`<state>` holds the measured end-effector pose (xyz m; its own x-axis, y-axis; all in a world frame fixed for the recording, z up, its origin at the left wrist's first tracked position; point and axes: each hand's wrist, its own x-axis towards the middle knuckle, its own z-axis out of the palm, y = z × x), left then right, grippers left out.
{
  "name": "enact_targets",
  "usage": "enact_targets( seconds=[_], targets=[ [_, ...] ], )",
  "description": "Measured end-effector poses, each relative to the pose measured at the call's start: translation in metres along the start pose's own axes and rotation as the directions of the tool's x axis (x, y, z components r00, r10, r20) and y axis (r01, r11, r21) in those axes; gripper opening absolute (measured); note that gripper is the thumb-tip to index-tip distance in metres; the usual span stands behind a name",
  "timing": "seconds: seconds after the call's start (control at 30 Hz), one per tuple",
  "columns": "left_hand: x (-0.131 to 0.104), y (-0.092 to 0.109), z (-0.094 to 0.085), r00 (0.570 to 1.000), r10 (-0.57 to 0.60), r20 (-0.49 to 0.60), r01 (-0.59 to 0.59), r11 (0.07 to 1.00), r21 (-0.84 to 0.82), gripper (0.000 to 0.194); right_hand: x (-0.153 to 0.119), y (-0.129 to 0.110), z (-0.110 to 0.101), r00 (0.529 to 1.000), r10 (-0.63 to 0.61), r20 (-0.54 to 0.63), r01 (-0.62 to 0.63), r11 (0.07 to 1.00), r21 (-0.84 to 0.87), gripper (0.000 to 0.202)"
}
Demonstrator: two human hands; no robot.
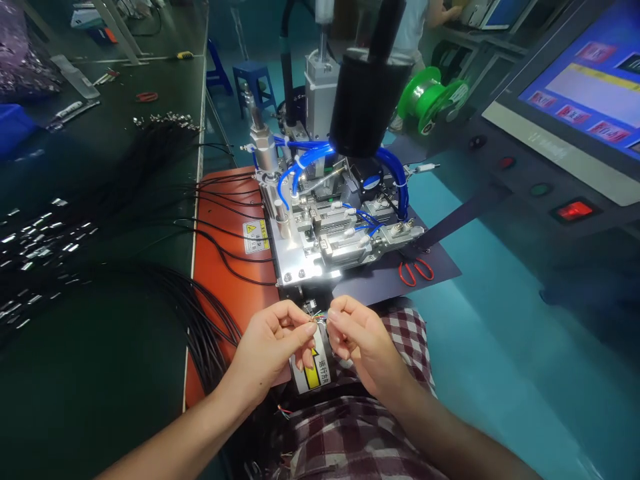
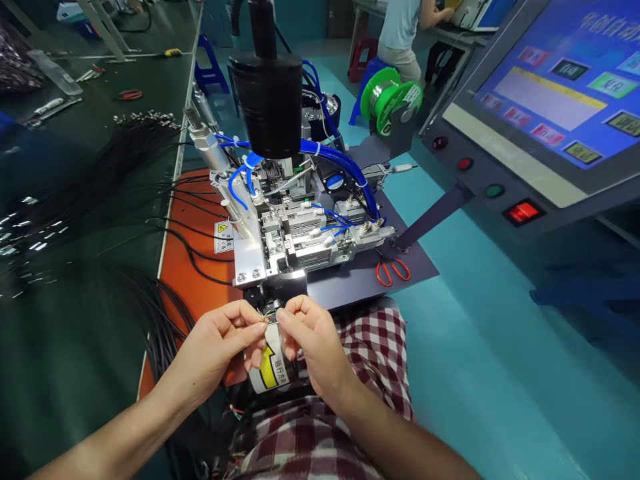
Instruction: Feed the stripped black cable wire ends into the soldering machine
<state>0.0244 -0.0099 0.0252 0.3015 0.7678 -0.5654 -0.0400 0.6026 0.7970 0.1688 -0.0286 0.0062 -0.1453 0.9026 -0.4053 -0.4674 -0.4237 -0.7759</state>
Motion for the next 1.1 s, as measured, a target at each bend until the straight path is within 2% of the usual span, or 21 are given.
enact_targets(
  seconds=[0.23, 0.53, 0.77, 0.97, 1.03, 1.1],
  targets=[
    [-0.002, 0.000, 0.000, 0.999, 0.032, -0.011, -0.032, 0.999, 0.016, 0.023, 0.000, 0.001, 0.003, 1.000, 0.013, 0.019, -0.014, 0.999, 0.032, 0.027],
    [0.000, -0.001, 0.000, 1.000, 0.022, -0.009, -0.022, 0.999, -0.027, 0.024, -0.001, 0.011, 0.004, 0.999, -0.047, -0.026, 0.045, 0.997, -0.055, 0.025],
    [-0.001, -0.002, -0.001, 1.000, 0.019, -0.007, -0.020, 0.999, -0.029, 0.022, 0.000, 0.014, 0.003, 0.998, -0.045, -0.046, 0.042, 0.997, -0.063, 0.026],
    [0.000, -0.002, -0.001, 1.000, 0.018, -0.018, -0.019, 1.000, -0.017, 0.022, -0.001, 0.013, 0.002, 0.998, -0.062, -0.022, 0.057, 0.980, -0.189, 0.022],
    [0.000, -0.002, 0.000, 1.000, 0.016, -0.020, -0.016, 1.000, -0.015, 0.022, -0.002, 0.013, 0.001, 0.989, -0.141, -0.039, 0.122, 0.941, -0.315, 0.018],
    [-0.001, -0.003, 0.000, 1.000, 0.023, -0.018, -0.023, 1.000, -0.008, 0.023, -0.003, 0.013, -0.002, 0.944, -0.327, -0.052, 0.254, 0.816, -0.519, 0.010]
  ],
)
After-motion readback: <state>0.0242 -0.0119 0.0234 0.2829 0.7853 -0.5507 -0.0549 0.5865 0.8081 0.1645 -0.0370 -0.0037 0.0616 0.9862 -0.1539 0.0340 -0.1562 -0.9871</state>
